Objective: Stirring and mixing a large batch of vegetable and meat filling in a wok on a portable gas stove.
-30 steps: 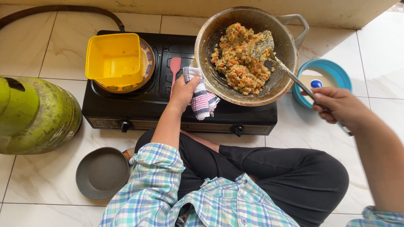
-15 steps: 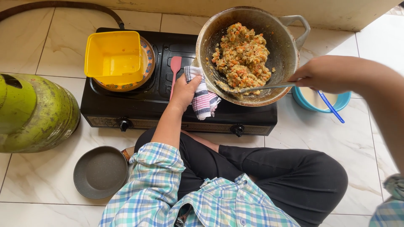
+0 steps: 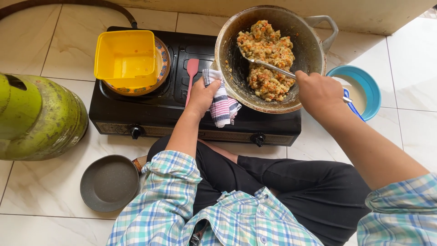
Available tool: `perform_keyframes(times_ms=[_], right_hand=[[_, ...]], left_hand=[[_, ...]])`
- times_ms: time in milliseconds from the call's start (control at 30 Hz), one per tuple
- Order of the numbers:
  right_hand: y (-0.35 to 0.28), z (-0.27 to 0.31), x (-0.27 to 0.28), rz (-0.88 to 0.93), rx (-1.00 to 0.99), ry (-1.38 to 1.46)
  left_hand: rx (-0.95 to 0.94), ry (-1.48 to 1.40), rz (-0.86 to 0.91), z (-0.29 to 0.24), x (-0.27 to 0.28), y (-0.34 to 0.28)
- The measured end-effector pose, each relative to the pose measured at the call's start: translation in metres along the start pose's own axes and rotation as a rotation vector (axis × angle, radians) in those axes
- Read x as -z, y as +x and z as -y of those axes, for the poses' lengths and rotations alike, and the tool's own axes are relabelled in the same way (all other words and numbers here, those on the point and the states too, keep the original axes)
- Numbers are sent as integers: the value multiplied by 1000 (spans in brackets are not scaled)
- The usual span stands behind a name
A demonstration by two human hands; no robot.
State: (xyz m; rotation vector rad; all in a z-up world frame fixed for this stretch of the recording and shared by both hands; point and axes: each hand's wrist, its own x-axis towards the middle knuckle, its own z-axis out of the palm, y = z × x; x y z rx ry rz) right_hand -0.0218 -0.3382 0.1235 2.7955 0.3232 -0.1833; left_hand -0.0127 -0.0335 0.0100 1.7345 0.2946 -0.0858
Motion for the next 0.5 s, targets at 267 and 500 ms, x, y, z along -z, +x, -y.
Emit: perform_keyframes(times_ms=[267,500], right_hand=[[-22,-16,-8,25,-174,217],[-38,-34,-42,6,-309,444]], left_hand=[[0,-15,-4,2,-3,1],[123,-111,87,-18,8,-5]])
